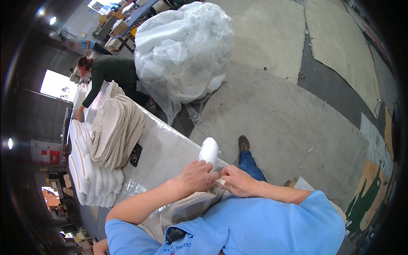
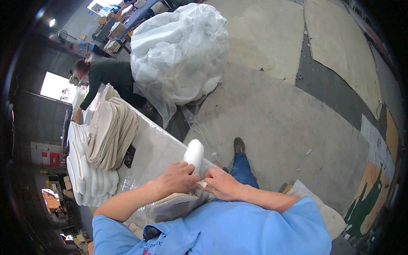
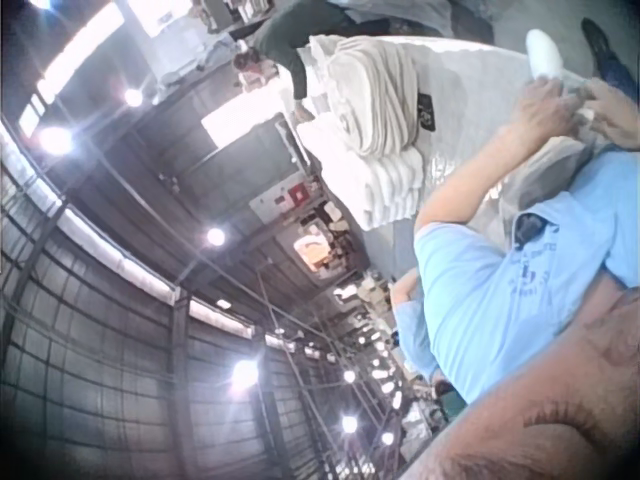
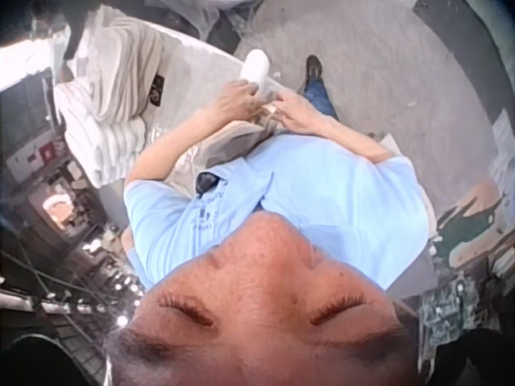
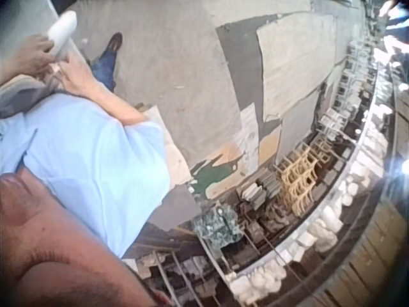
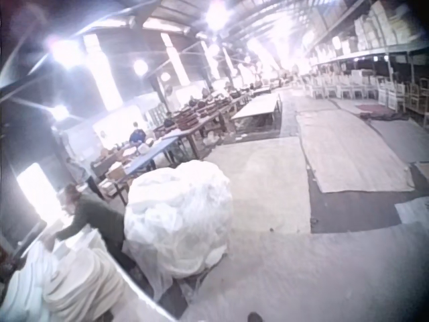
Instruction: The person repeatedly picks up beige fabric pieces from a stack, pulls off loose threads and frayed edges by hand, and places the trimmed pieces back on the table. The person handles the fabric one at a time throughout the clip.
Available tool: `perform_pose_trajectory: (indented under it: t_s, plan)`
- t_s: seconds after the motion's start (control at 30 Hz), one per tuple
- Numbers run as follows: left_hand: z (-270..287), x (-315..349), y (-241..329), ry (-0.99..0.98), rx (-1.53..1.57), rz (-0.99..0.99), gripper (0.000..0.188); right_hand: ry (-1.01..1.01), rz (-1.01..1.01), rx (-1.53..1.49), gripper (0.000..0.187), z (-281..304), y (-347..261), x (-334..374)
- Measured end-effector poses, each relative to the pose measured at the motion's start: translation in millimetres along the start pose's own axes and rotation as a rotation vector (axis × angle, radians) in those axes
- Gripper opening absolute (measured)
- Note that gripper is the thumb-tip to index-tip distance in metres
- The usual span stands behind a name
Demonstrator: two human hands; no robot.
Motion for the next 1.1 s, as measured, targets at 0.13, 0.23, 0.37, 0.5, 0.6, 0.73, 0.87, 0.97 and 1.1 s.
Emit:
perform_pose_trajectory:
  t_s: [0.13, 0.23, 0.37, 0.5, 0.6, 0.73, 0.87, 0.97, 1.1]
  plan:
    - [-9, 1, -14, 0.443, -0.022, -0.129, 0.041, 0.141, 0.061, 0.202, 0.033, 7, -5, -9]
    - [-12, -7, -22, 0.418, 0.031, -0.083, 0.056, 0.094, 0.02, 0.228, 0.036, 8, 9, -17]
    - [-30, -20, -45, 0.437, 0.174, -0.103, 0.062, 0.035, 0.007, 0.197, 0.04, 13, 21, -33]
    - [-35, -33, -61, 0.463, 0.359, -0.143, 0.054, -0.022, 0.004, 0.115, 0.043, 28, 35, -49]
    - [-43, -40, -69, 0.541, 0.572, -0.145, 0.049, -0.023, 0.03, 0.043, 0.042, 36, 52, -60]
    - [-39, -46, -73, 0.607, 0.699, -0.091, 0.048, -0.037, 0.068, -0.069, 0.038, 45, 69, -78]
    - [-33, -46, -76, 0.601, 0.704, 0.08, 0.052, -0.082, 0.014, -0.239, 0.03, 65, 72, -99]
    - [-26, -51, -76, 0.564, 0.758, 0.213, 0.052, -0.132, -0.059, -0.267, 0.024, 75, 78, -111]
    - [-29, -62, -78, 0.581, 0.865, 0.347, 0.046, -0.184, -0.104, -0.292, 0.02, 83, 94, -123]
Point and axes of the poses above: each hand's wrist, its own x-axis away from the middle knuckle, its own z-axis out of the back of the hand, y = z × x, the point moved 1 cm from there along -x, towards the middle knuckle, and after that the axes turned 8 degrees about z, right-handed, at the moved point
